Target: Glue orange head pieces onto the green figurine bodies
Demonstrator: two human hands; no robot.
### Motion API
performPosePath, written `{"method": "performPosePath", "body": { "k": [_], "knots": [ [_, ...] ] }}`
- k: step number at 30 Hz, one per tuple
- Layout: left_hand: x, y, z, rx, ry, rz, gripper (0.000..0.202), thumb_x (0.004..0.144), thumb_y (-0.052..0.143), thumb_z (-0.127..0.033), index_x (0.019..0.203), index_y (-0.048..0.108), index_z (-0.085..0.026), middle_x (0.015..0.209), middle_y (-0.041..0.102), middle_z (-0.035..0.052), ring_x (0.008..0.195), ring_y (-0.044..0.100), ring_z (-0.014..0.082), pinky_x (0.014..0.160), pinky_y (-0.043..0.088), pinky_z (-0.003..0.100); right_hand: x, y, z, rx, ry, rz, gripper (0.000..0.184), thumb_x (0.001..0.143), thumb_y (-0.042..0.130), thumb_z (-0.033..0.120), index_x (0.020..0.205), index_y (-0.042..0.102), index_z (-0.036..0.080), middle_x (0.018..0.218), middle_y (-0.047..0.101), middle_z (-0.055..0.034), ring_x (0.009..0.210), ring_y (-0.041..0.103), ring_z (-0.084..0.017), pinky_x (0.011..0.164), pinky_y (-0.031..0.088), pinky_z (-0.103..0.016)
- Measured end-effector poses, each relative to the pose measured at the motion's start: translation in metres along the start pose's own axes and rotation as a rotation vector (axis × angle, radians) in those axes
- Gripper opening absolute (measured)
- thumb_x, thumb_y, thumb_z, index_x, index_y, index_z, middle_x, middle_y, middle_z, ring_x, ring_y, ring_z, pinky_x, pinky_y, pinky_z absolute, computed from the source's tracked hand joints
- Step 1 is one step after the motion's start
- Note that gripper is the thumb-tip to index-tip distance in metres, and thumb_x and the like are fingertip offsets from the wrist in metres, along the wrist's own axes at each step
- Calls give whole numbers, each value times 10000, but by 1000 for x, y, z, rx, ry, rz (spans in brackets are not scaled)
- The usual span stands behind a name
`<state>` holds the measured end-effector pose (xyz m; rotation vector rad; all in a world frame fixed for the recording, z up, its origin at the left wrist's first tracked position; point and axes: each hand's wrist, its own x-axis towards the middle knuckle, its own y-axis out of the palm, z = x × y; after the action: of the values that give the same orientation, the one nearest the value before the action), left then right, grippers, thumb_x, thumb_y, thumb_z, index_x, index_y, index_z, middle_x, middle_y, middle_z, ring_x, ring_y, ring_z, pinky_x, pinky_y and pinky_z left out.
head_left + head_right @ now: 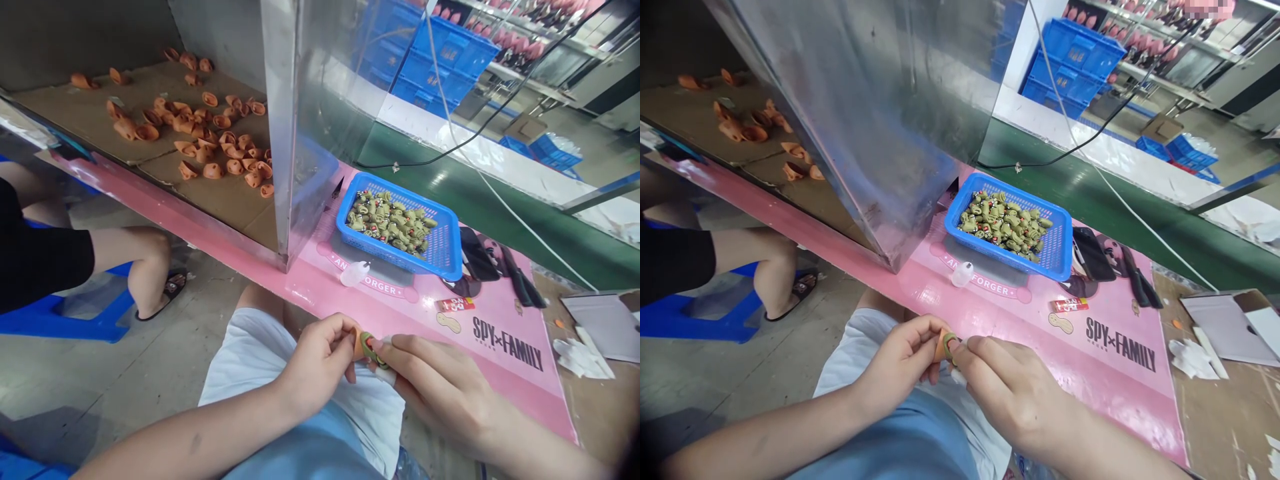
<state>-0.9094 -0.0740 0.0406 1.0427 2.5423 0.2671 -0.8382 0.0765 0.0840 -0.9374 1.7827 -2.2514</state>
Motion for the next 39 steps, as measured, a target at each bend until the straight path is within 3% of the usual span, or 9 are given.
{"method": "performPosePath", "body": {
  "k": [15,20,25,31,39],
  "knots": [
    [8,-6,-3,-4,-40,20,95,778,414,-186,748,485,-132,521,479,-46,391,442,41,368,295,142,2,-3,-4,-6,82,100,283,836,395,70,1109,458,108,922,562,-87,812,559,-139,643,497,-231],
    [6,-10,-3,-1,-29,35,135,795,410,-256,868,468,-159,602,479,-39,471,483,66,413,333,170,0,-4,-3,-7,104,13,299,808,419,41,1091,476,118,900,571,-76,791,562,-130,636,496,-217],
    [2,-9,-1,112,18,87,295,857,292,-411,774,439,-169,660,501,-13,538,478,79,456,339,194,-2,-3,-2,24,113,-14,304,789,442,29,1077,485,116,898,574,-72,806,564,-124,657,500,-208],
    [-5,-6,-4,261,47,96,348,873,219,-433,765,437,-184,677,519,-12,577,462,81,560,352,214,-1,-3,1,6,103,-34,316,775,414,7,1067,487,103,885,588,-71,789,571,-125,642,510,-216],
    [-7,-7,-11,360,45,117,354,875,192,-426,764,433,-192,673,520,-14,579,464,94,582,349,228,-6,-2,6,-42,99,-42,345,783,407,21,1107,482,114,904,599,-68,806,580,-132,646,516,-224]
  ]
}}
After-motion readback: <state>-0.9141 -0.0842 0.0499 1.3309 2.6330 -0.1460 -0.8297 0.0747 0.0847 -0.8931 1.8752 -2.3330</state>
